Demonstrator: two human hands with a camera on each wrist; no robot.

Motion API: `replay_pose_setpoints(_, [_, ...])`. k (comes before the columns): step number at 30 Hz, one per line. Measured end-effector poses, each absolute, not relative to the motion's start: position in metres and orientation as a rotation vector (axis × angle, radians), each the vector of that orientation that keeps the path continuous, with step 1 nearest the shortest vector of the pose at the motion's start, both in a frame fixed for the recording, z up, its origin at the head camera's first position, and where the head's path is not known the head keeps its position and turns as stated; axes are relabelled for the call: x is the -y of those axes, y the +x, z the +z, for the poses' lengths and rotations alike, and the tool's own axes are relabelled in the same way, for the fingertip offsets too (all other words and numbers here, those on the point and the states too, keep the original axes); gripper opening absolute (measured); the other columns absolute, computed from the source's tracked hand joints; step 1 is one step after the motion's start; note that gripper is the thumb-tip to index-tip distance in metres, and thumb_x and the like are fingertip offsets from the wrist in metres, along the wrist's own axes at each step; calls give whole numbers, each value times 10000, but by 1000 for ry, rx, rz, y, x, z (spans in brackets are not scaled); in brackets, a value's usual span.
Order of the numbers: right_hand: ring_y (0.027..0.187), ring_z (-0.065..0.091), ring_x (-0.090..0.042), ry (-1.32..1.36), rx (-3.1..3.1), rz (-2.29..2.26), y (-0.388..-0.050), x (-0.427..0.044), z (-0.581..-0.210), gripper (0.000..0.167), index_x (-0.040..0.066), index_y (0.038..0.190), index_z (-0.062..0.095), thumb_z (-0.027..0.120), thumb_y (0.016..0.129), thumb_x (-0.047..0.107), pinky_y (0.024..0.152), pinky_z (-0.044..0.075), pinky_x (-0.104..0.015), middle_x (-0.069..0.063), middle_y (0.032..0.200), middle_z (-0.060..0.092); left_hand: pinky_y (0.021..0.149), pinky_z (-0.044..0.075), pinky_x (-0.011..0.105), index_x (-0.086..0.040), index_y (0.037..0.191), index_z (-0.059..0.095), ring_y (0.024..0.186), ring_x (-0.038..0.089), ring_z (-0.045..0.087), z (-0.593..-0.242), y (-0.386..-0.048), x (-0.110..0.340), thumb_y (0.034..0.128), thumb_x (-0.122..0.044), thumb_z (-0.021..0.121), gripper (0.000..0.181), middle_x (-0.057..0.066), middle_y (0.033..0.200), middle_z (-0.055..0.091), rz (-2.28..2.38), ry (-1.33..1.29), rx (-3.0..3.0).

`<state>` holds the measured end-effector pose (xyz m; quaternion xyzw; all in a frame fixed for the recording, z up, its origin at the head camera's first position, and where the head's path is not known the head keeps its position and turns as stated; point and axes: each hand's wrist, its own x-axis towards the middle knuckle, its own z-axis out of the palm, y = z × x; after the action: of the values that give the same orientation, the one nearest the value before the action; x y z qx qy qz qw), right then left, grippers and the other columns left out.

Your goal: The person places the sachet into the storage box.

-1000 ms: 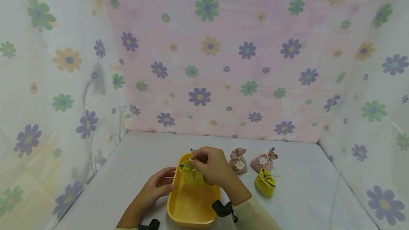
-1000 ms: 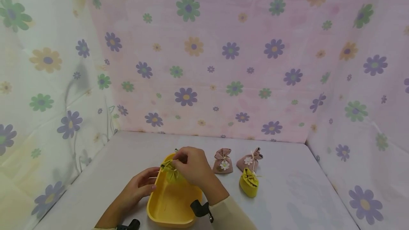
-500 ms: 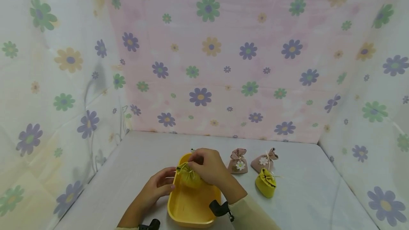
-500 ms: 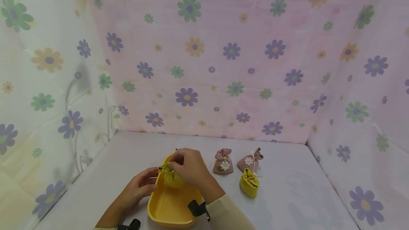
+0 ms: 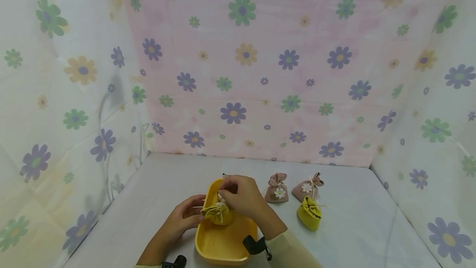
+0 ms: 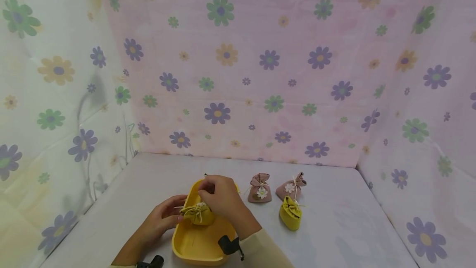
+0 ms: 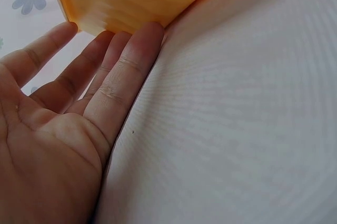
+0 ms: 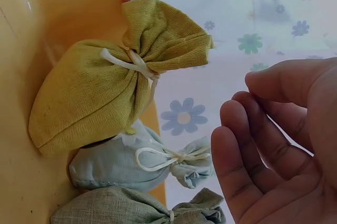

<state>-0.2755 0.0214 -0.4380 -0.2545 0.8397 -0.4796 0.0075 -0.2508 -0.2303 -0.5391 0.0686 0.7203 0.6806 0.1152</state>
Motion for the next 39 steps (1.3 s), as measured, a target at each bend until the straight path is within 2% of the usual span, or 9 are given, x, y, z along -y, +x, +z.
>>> replay_pose_setpoints(6, [834,666,-73,-834,-2629,-1509,-273,-27,-435,85,173,1040,757,694,991,203,759,583,-199,96,959,709,943,609,414,-111,1524,467,1287,300,619,-537,-250,229,940,-245,719,650,200,1482,545,1996,195,-2126])
replay_pose_setpoints(13, [830,648,-61,-793,-2722,-1491,-273,-39,-433,84,281,1033,738,693,993,222,744,570,-233,128,966,703,940,609,422,-113,1525,466,1298,311,610,-535,-247,227,928,-245,730,666,212,1494,535,1994,206,-2131])
replay_pose_setpoints(22, [810,662,-129,-785,-2769,-1541,-284,-62,-436,101,163,1071,744,712,975,176,709,574,-257,83,965,698,933,613,407,-141,1519,478,1281,299,624,-538,-250,227,906,-264,745,679,189,1487,546,1974,194,-2166])
replay_pose_setpoints(30, [888,692,-139,-618,-2836,-1663,-288,-85,-436,123,224,1061,731,725,956,160,762,594,-271,41,1059,698,927,614,424,-136,1517,479,1289,311,611,-537,-250,227,924,-259,725,654,199,1488,539,1975,195,-2166])
replay_pose_setpoints(39, [919,700,-130,-400,-2872,-1758,-294,-111,-447,152,230,1088,736,738,944,180,819,594,-344,13,1109,717,924,617,434,-115,1525,467,1309,319,596,-537,-248,226,977,-299,681,617,219,1502,521,1976,183,-2170])
